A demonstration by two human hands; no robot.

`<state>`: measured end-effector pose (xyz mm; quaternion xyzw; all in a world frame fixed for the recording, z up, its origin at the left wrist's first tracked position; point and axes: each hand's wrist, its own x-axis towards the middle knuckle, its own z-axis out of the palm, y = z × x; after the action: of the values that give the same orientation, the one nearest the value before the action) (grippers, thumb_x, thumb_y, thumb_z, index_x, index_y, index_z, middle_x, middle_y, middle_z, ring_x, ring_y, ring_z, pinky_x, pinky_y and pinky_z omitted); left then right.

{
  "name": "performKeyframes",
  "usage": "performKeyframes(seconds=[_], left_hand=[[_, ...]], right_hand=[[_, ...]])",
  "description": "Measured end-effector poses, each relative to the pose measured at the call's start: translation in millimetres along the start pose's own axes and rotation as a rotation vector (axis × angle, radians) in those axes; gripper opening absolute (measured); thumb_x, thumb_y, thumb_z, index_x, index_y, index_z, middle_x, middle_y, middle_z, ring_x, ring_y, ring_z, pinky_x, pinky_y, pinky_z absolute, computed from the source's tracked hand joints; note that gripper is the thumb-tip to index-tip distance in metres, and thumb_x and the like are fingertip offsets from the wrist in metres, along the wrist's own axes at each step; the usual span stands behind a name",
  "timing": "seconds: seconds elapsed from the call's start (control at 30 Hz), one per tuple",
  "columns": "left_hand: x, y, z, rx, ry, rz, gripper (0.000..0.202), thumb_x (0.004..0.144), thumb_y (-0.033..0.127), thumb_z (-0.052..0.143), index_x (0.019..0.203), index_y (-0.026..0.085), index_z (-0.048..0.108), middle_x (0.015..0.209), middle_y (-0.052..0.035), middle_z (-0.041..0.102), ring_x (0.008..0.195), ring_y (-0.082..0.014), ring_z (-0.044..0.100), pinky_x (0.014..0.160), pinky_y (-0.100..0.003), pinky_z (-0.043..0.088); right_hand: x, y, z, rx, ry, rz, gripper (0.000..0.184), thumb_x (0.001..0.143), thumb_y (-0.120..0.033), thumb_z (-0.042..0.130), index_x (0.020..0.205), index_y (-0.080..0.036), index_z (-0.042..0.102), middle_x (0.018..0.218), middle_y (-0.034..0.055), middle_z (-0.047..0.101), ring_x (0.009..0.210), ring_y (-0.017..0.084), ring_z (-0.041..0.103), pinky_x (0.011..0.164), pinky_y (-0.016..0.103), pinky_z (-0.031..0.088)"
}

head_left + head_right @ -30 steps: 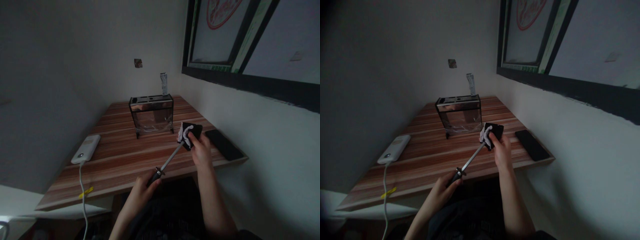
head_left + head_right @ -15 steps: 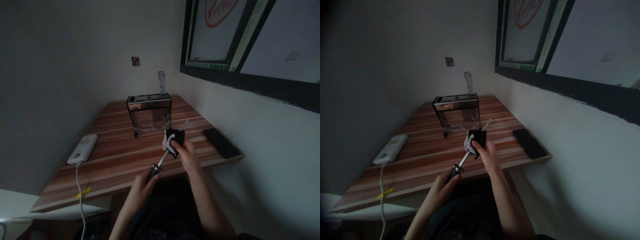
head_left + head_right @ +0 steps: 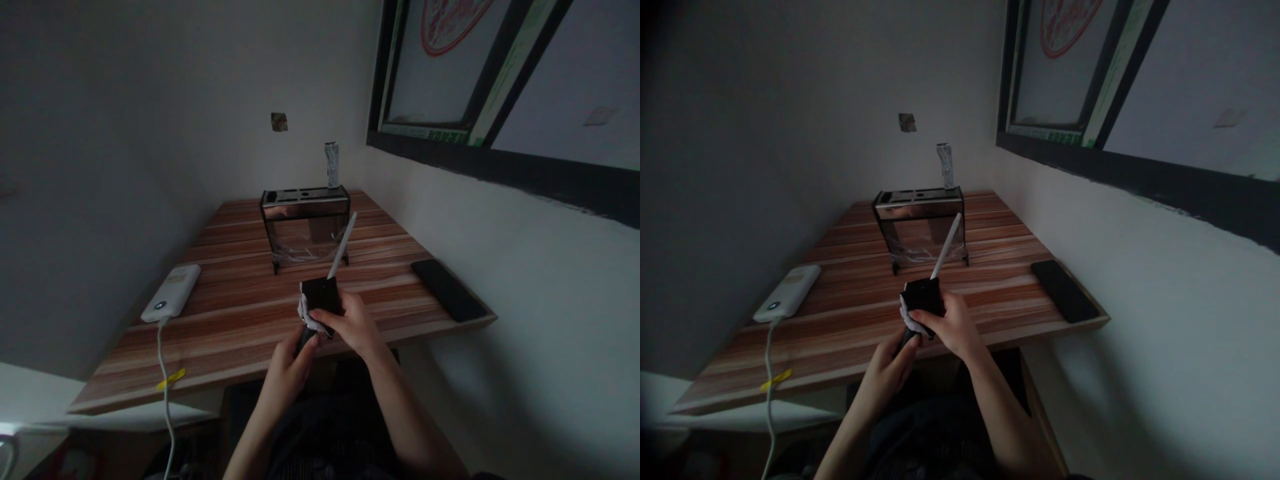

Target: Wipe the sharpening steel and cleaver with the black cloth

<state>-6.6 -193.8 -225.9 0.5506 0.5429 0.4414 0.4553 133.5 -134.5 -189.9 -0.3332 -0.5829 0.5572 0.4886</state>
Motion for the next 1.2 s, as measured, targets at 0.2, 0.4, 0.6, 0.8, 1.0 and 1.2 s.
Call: performKeyframes(seconds=[0.2, 0.4, 0.6, 0.8, 1.0, 1.2], left_hand=[[0, -6, -1.7, 0.004, -0.091, 0.002, 0.040, 0.086, 0.052, 0.051, 0.088, 0.013, 0.059, 0.055, 0.0076, 0.037, 0.046, -0.0070, 0.030, 0.043, -0.018, 0.023], [-4, -8, -10.5, 0.070, -0.158, 0.017, 0.037, 0.088, 0.047, 0.052, 0.095, 0.012, 0.063, 0.063, 0.0043, 0.044, 0.054, -0.0090, 0.036, 0.051, -0.019, 0.028], [-7, -7, -25.6, 0.188, -0.229, 0.025, 0.038, 0.088, 0.045, 0.052, 0.098, 0.012, 0.068, 0.071, -0.0007, 0.057, 0.063, -0.0128, 0.045, 0.057, -0.021, 0.034], [-9, -11, -34.4, 0.221, -0.259, 0.035, 0.038, 0.088, 0.045, 0.052, 0.098, 0.012, 0.068, 0.079, -0.0039, 0.065, 0.073, -0.0177, 0.054, 0.066, -0.023, 0.040], [-12, -8, -34.1, 0.227, -0.262, 0.051, 0.036, 0.088, 0.045, 0.053, 0.095, 0.013, 0.069, 0.081, -0.0038, 0.067, 0.073, -0.0174, 0.056, 0.067, -0.022, 0.041], [-11, -6, -32.0, 0.229, -0.239, 0.040, 0.037, 0.087, 0.046, 0.054, 0.094, 0.013, 0.069, 0.079, -0.0036, 0.066, 0.070, -0.0166, 0.054, 0.062, -0.022, 0.040]], right_hand=[[1, 3, -10, 0.049, 0.093, -0.010, 0.031, 0.067, -0.037, 0.080, 0.088, -0.015, 0.072, 0.086, 0.0064, 0.075, 0.079, 0.023, 0.069, 0.073, 0.032, 0.054], [4, 2, -25, 0.094, 0.199, -0.078, 0.029, 0.068, -0.040, 0.079, 0.083, -0.016, 0.071, 0.078, 0.0041, 0.071, 0.068, 0.018, 0.063, 0.064, 0.029, 0.051], [6, -12, -38, 0.178, 0.291, -0.166, 0.026, 0.070, -0.041, 0.077, 0.078, -0.018, 0.068, 0.069, 0.0027, 0.066, 0.057, 0.015, 0.058, 0.057, 0.029, 0.049], [12, -19, -53, 0.232, 0.459, -0.235, 0.033, 0.064, -0.047, 0.079, 0.076, -0.019, 0.067, 0.075, 0.0040, 0.069, 0.067, 0.021, 0.065, 0.069, 0.038, 0.056], [18, -18, -58, 0.328, 0.585, -0.301, 0.037, 0.063, -0.048, 0.080, 0.081, -0.020, 0.064, 0.077, 0.0029, 0.070, 0.069, 0.022, 0.067, 0.074, 0.045, 0.057], [15, -15, -44, 0.382, 0.564, -0.266, 0.038, 0.062, -0.047, 0.081, 0.082, -0.020, 0.064, 0.077, 0.0029, 0.070, 0.067, 0.022, 0.067, 0.070, 0.042, 0.057]])
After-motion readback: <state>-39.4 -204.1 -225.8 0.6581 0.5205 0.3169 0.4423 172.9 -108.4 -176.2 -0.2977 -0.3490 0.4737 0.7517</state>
